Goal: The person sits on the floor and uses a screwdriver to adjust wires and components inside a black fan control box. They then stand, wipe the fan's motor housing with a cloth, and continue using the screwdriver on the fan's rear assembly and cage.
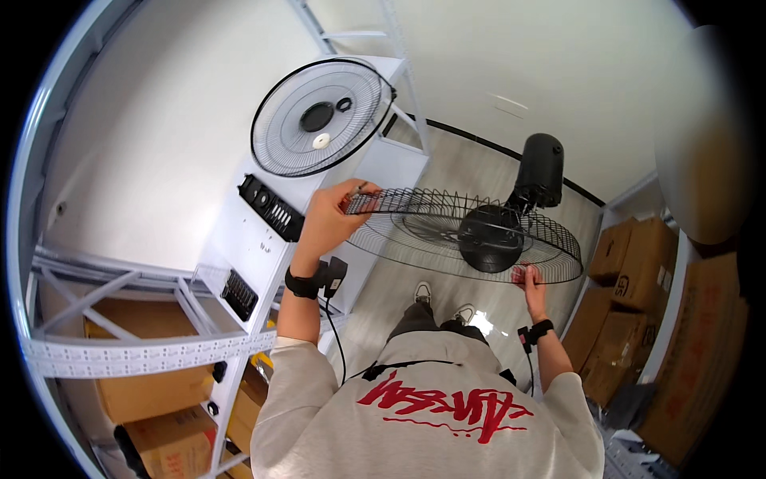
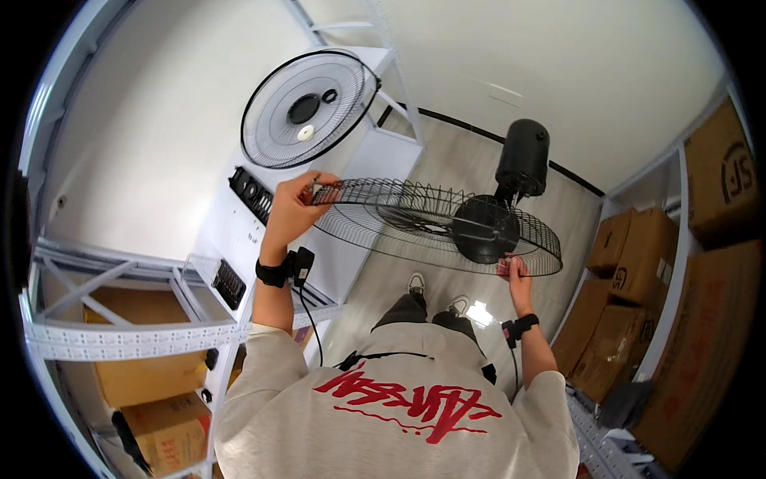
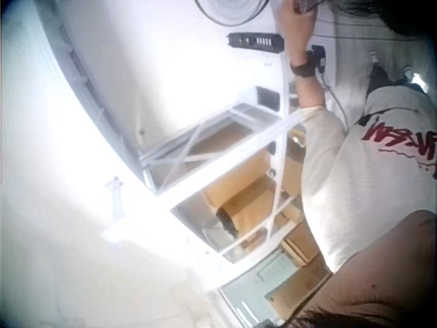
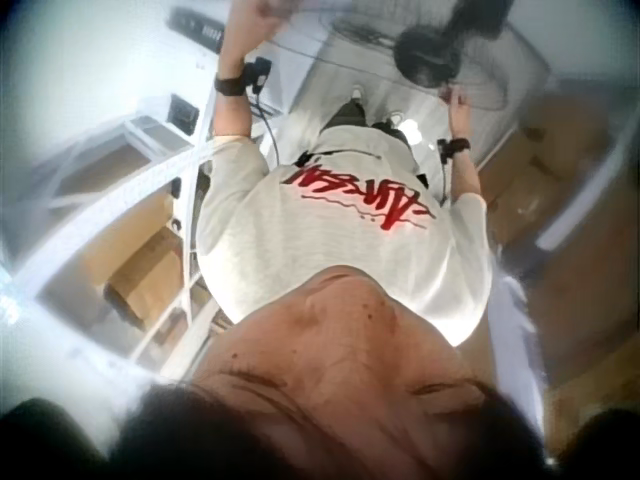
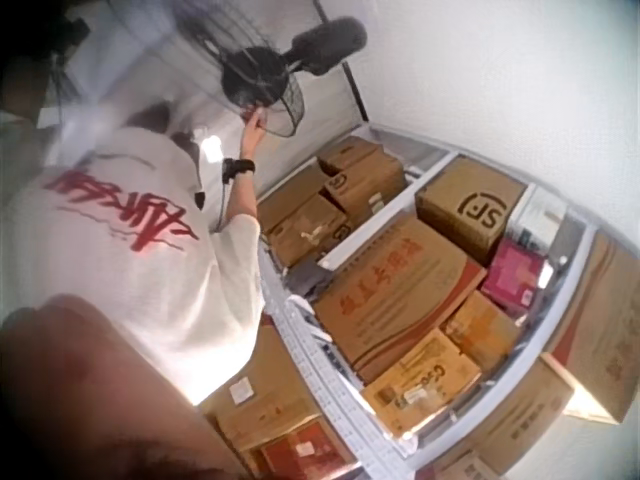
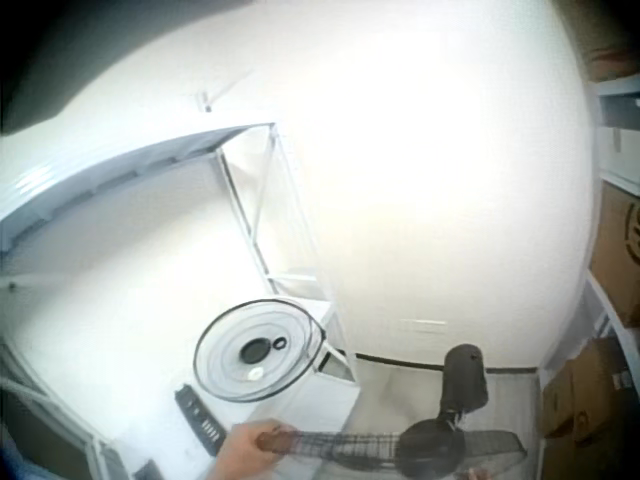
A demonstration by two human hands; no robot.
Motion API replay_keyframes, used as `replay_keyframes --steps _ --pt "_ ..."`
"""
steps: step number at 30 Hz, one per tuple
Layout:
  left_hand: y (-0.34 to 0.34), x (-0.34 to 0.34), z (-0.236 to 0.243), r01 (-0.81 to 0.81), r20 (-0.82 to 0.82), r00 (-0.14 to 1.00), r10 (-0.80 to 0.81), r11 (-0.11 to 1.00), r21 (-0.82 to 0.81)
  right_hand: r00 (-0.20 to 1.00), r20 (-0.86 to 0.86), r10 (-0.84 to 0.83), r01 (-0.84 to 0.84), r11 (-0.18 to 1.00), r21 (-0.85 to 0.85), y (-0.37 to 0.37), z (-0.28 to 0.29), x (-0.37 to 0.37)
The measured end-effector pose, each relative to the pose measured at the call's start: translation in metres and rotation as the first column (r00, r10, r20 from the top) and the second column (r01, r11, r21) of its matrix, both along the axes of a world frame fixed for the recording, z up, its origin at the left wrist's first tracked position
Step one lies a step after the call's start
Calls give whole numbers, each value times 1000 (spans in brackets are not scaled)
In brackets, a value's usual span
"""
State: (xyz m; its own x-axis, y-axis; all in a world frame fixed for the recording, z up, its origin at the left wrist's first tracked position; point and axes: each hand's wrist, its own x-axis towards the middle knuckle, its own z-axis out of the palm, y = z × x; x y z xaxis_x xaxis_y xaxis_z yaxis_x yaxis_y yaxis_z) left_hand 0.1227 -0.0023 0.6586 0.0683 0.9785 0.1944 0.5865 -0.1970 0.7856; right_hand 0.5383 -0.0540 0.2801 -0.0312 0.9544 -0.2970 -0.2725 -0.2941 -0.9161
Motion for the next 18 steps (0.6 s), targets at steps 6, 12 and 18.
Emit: replay_keyframes --steps 6,12,18 --pt "-18 -51 33 -290 -128 923 362 875 387 977 -159 144 -148 989 -13 29 21 -73" --pt "-63 -139 14 -662 72 701 709 610 435 908 -240 344 -367 928 -58 63 81 -162" --pt "-80 -196 -30 -775 -73 530 845 517 363 784 -395 479 -510 860 31 105 154 -231"
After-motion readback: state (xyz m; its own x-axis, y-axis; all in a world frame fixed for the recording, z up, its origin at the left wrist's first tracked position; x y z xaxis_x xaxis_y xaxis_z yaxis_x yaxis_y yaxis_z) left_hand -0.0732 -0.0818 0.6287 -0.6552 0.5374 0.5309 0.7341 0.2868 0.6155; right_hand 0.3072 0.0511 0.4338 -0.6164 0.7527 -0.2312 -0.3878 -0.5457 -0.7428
